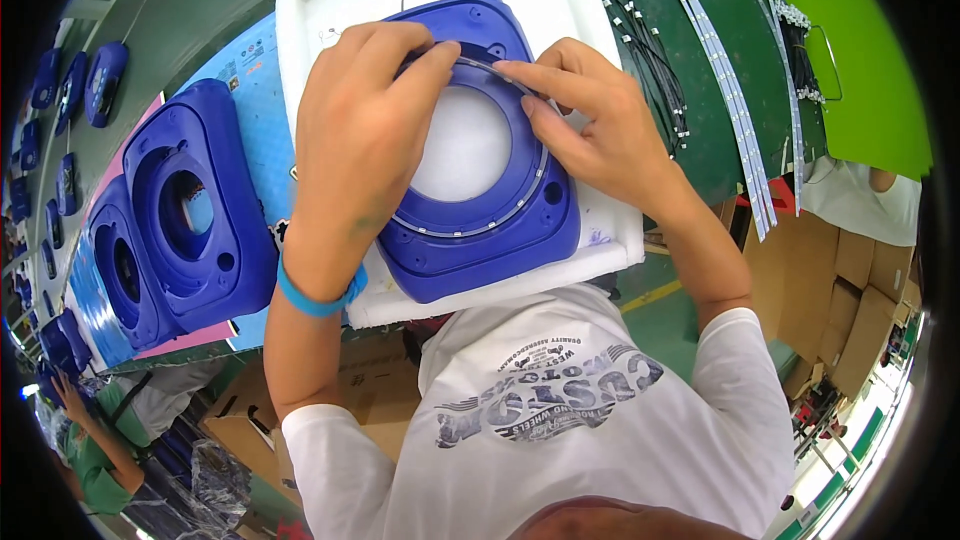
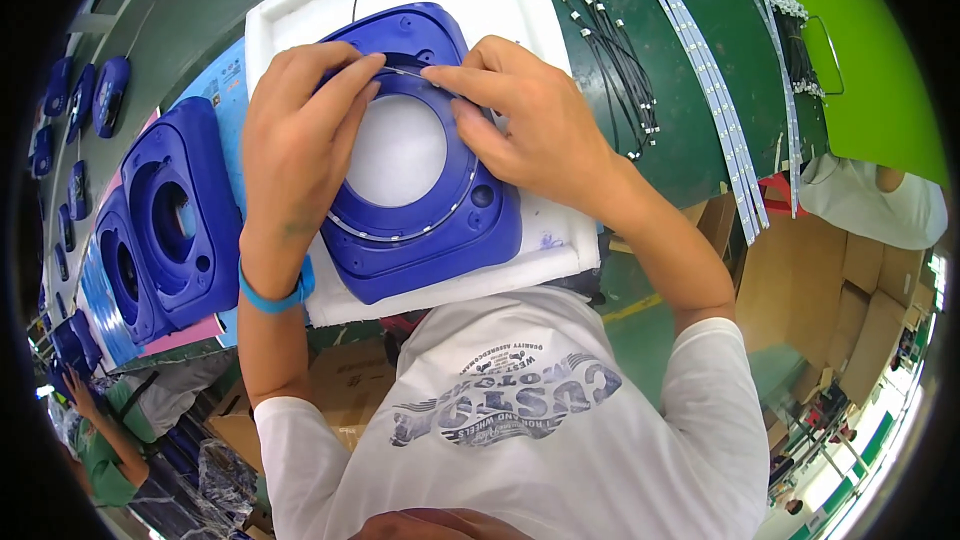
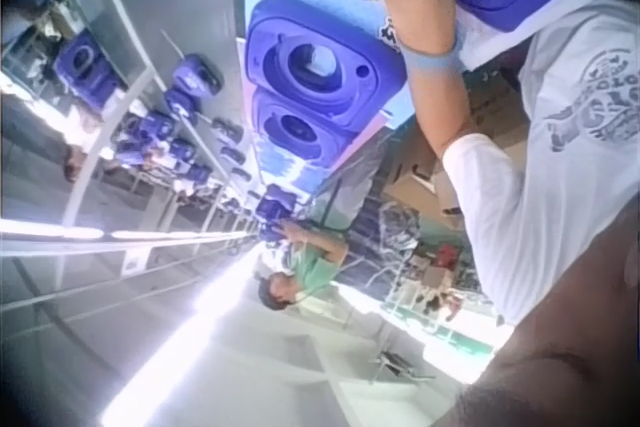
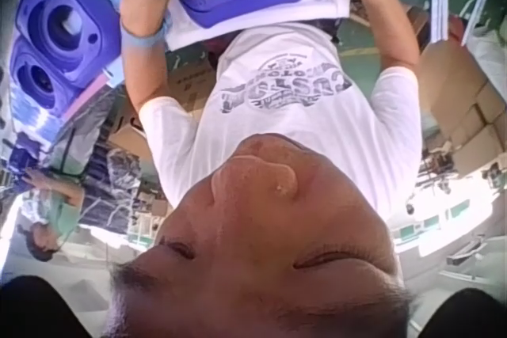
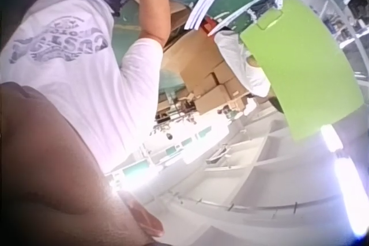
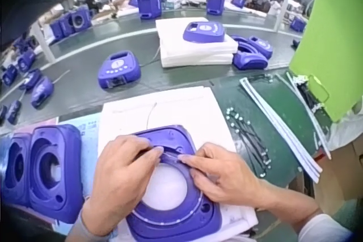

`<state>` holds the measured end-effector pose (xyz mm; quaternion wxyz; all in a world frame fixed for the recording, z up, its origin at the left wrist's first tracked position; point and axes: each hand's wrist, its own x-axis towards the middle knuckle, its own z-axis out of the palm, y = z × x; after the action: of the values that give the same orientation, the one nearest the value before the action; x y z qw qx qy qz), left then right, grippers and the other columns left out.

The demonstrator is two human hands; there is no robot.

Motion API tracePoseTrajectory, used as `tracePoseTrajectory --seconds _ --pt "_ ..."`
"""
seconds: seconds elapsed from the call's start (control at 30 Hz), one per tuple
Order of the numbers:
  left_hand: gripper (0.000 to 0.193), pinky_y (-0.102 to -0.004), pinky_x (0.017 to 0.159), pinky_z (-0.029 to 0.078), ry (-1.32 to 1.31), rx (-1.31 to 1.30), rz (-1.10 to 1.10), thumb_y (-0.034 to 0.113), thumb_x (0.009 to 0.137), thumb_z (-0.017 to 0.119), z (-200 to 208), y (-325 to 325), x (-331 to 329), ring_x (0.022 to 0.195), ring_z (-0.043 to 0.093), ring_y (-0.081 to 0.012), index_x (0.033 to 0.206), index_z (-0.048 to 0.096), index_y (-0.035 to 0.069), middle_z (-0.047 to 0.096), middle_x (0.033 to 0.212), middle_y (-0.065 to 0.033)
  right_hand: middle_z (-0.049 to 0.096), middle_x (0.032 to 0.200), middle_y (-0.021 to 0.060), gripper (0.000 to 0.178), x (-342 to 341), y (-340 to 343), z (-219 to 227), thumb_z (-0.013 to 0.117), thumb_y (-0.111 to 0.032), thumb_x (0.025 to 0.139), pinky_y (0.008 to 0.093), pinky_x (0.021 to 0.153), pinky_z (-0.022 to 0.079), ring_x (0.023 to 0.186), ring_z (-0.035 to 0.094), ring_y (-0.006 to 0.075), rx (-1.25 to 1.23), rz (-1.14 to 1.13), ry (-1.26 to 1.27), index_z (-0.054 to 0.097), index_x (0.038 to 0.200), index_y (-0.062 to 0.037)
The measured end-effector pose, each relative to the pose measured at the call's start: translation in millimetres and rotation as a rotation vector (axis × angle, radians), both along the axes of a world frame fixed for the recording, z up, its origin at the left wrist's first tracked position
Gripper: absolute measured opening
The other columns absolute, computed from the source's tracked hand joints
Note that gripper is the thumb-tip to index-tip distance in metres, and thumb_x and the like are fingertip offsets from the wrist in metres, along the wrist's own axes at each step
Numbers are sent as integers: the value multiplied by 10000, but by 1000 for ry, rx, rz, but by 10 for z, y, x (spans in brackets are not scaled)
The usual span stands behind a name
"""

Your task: The person assembles circular electronic components into blue plastic housings by hand on a production line.

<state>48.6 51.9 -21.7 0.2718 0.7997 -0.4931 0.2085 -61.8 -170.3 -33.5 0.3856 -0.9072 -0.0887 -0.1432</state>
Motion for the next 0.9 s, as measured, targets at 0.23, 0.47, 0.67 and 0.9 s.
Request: tracePoseTrajectory --seconds 0.23,0.47,0.67,0.9 --pt "191 -385 745 569 -111 -24 7 75 742 722 -46 -199 60 880 669 -248 928 760 54 669 947 -51 636 948 117 414 -33 44 3 707 -2 901 386 691 537 770 655 268 66 -47 4 735 1311 -48" --pt "149 -350 639 533 -155 71 51 78 720 713 -69 -272 -37 803 639 -216 867 726 53 595 808 -47 631 993 132 476 -29 66 73 686 21 904 399 750 554 828 657 287 106 -74 113 651 1376 -31" --pt "170 -349 661 523 -193 200 55 86 741 711 3 -231 -116 821 647 -218 903 748 47 618 830 -49 623 1000 140 465 -25 59 68 727 -18 911 388 745 544 848 655 298 105 -53 99 656 1370 -32" --pt "245 -413 842 584 68 30 101 -9 835 765 109 322 -227 1013 744 -308 1077 799 9 796 1087 -91 667 1135 98 545 -328 -50 242 881 -401 803 484 938 517 1054 642 316 -215 253 -297 751 1214 -68"
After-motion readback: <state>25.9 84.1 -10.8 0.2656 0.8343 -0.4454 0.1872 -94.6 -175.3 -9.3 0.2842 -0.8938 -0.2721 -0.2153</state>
